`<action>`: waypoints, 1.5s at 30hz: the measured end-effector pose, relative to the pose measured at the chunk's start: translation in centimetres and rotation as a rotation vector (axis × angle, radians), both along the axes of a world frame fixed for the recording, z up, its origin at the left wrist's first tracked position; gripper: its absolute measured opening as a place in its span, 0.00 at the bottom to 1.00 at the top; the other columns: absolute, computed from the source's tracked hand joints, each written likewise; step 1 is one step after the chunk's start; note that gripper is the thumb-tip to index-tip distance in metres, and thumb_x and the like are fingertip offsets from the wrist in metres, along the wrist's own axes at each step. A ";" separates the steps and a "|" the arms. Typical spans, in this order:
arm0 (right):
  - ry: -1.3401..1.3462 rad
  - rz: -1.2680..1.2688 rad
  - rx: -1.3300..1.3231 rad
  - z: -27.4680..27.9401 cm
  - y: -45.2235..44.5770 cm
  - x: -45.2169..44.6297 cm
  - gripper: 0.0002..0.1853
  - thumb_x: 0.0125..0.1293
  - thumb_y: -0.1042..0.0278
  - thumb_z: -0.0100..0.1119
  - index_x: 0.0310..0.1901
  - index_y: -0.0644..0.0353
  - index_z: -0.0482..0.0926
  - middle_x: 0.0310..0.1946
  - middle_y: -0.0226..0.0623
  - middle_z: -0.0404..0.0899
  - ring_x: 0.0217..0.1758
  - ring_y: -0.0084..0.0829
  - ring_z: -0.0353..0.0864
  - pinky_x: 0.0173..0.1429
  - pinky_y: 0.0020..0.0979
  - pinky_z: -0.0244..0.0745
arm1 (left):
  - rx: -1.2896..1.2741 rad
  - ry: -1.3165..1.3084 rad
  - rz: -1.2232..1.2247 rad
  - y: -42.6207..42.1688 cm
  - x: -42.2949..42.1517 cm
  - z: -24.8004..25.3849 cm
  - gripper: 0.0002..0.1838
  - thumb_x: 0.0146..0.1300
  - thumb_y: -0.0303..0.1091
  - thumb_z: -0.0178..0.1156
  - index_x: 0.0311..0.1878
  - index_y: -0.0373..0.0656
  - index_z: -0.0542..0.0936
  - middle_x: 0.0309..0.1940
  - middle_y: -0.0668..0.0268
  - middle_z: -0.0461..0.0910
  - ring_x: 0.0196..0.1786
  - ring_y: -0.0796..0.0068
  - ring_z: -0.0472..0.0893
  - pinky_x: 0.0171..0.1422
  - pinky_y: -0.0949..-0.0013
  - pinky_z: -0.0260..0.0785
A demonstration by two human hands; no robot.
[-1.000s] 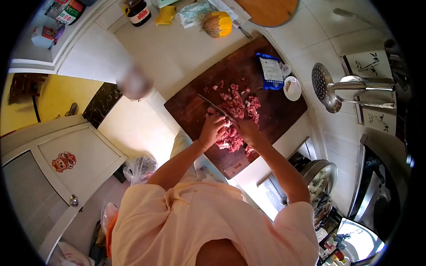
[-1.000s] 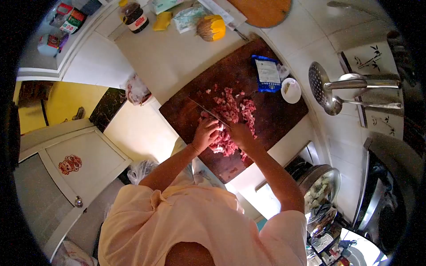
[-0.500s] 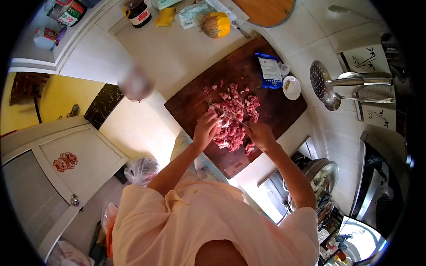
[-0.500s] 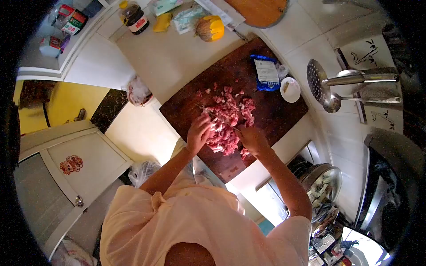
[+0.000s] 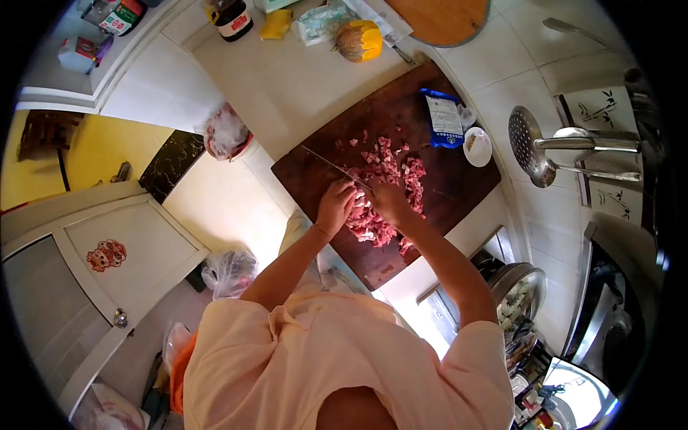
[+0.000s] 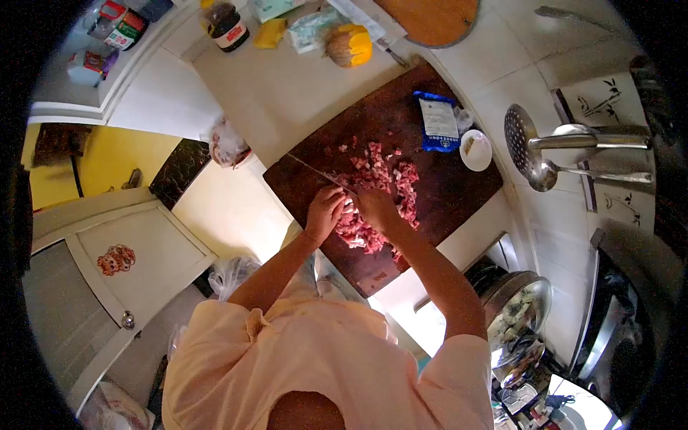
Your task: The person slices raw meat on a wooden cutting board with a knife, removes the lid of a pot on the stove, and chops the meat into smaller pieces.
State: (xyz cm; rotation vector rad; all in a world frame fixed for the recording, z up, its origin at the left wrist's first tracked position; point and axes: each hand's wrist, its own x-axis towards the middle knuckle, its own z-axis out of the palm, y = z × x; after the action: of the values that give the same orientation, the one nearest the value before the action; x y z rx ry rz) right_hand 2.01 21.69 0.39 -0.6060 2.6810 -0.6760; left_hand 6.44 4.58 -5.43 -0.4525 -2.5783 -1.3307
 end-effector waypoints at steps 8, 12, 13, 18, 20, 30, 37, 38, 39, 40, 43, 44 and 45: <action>-0.149 -0.131 0.041 6.5 3.7 2.0 0.12 0.68 0.59 0.52 0.37 0.60 0.75 0.23 0.49 0.76 0.27 0.50 0.78 0.32 0.47 0.71 | 0.121 0.139 -0.003 0.3 1.7 2.6 0.09 0.57 0.26 0.61 0.43 0.39 0.79 0.47 0.59 0.77 0.54 0.53 0.75 0.57 0.57 0.70; -0.181 -0.081 0.117 6.1 6.1 4.2 0.14 0.68 0.57 0.51 0.38 0.61 0.74 0.23 0.51 0.76 0.27 0.53 0.76 0.32 0.48 0.70 | 0.132 0.038 -0.061 1.6 1.7 1.1 0.11 0.56 0.26 0.62 0.44 0.40 0.79 0.49 0.59 0.76 0.53 0.53 0.75 0.58 0.57 0.69; -0.165 -0.062 0.144 5.9 6.3 4.5 0.14 0.68 0.57 0.51 0.37 0.61 0.74 0.23 0.51 0.75 0.27 0.54 0.76 0.32 0.48 0.70 | 0.119 0.043 -0.044 1.7 1.7 0.6 0.11 0.56 0.26 0.62 0.43 0.40 0.79 0.48 0.58 0.76 0.52 0.52 0.75 0.56 0.57 0.70; -0.231 -0.040 0.118 3.4 6.2 4.2 0.16 0.69 0.56 0.50 0.39 0.64 0.74 0.24 0.54 0.76 0.30 0.54 0.77 0.34 0.49 0.71 | 0.088 0.025 -0.047 1.5 1.5 0.5 0.08 0.55 0.26 0.61 0.40 0.39 0.79 0.45 0.58 0.77 0.49 0.53 0.76 0.54 0.57 0.71; -0.274 -0.005 0.096 5.0 4.4 3.2 0.17 0.70 0.57 0.47 0.42 0.66 0.74 0.26 0.55 0.76 0.33 0.53 0.79 0.37 0.49 0.73 | 0.067 0.010 -0.051 1.3 1.2 1.0 0.08 0.55 0.26 0.61 0.39 0.39 0.78 0.44 0.58 0.77 0.48 0.54 0.77 0.54 0.57 0.72; -0.007 -0.040 -0.076 -1.6 0.1 0.5 0.14 0.67 0.57 0.51 0.37 0.61 0.74 0.25 0.52 0.76 0.30 0.53 0.77 0.34 0.47 0.71 | 0.038 0.018 -0.129 1.3 1.5 1.3 0.09 0.56 0.26 0.62 0.42 0.38 0.80 0.46 0.57 0.78 0.50 0.54 0.77 0.54 0.58 0.72; -0.035 -0.324 -0.003 8.1 5.2 5.2 0.15 0.68 0.56 0.52 0.34 0.62 0.74 0.22 0.49 0.77 0.28 0.48 0.80 0.32 0.47 0.72 | 0.027 0.096 -0.269 -0.7 2.6 3.9 0.09 0.59 0.29 0.61 0.43 0.37 0.80 0.49 0.57 0.78 0.54 0.55 0.76 0.58 0.56 0.70; -0.009 -0.352 -0.003 8.2 6.2 6.4 0.15 0.68 0.56 0.53 0.34 0.62 0.74 0.22 0.50 0.76 0.28 0.49 0.80 0.32 0.48 0.72 | 0.020 0.082 -0.281 -0.6 2.7 4.0 0.09 0.59 0.29 0.61 0.43 0.37 0.80 0.49 0.57 0.78 0.55 0.55 0.76 0.58 0.57 0.70; 0.016 -0.382 -0.004 8.2 6.7 7.6 0.15 0.67 0.57 0.54 0.34 0.63 0.74 0.21 0.50 0.76 0.27 0.50 0.80 0.31 0.48 0.72 | -0.009 0.107 -0.307 -0.4 2.5 4.9 0.10 0.59 0.29 0.61 0.43 0.38 0.80 0.50 0.57 0.78 0.55 0.55 0.76 0.60 0.57 0.69; 0.015 -0.461 -0.036 8.0 6.8 8.8 0.16 0.67 0.56 0.55 0.34 0.64 0.74 0.21 0.51 0.76 0.27 0.51 0.79 0.31 0.49 0.71 | -0.008 0.118 -0.360 0.1 2.0 5.6 0.11 0.59 0.30 0.61 0.44 0.39 0.80 0.50 0.58 0.78 0.56 0.56 0.76 0.60 0.57 0.69; 0.036 -0.679 -0.138 7.1 6.7 12.6 0.16 0.64 0.57 0.58 0.35 0.66 0.74 0.21 0.54 0.75 0.25 0.53 0.77 0.29 0.48 0.69 | -0.127 0.132 -0.550 2.3 0.4 5.9 0.14 0.58 0.33 0.63 0.47 0.42 0.80 0.54 0.61 0.76 0.56 0.57 0.75 0.61 0.57 0.68; 0.128 -0.701 -0.230 6.8 6.5 13.6 0.15 0.61 0.60 0.59 0.35 0.66 0.74 0.22 0.56 0.75 0.25 0.53 0.77 0.29 0.47 0.69 | -0.157 0.170 -0.616 2.8 0.3 5.2 0.15 0.58 0.33 0.63 0.48 0.42 0.80 0.53 0.61 0.76 0.55 0.57 0.75 0.61 0.57 0.68; 0.062 -0.783 -0.271 6.8 6.0 14.5 0.14 0.60 0.62 0.59 0.35 0.66 0.74 0.22 0.56 0.75 0.26 0.52 0.77 0.30 0.47 0.69 | -0.185 0.217 -0.687 3.5 -0.2 5.8 0.15 0.57 0.34 0.63 0.48 0.42 0.80 0.53 0.61 0.76 0.55 0.57 0.75 0.60 0.58 0.68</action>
State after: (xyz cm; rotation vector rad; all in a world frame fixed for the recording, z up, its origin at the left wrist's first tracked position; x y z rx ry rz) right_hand 16.48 27.68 7.24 0.4249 2.8671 -1.2331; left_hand 6.28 8.05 0.40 -1.5272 -2.4534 -1.1120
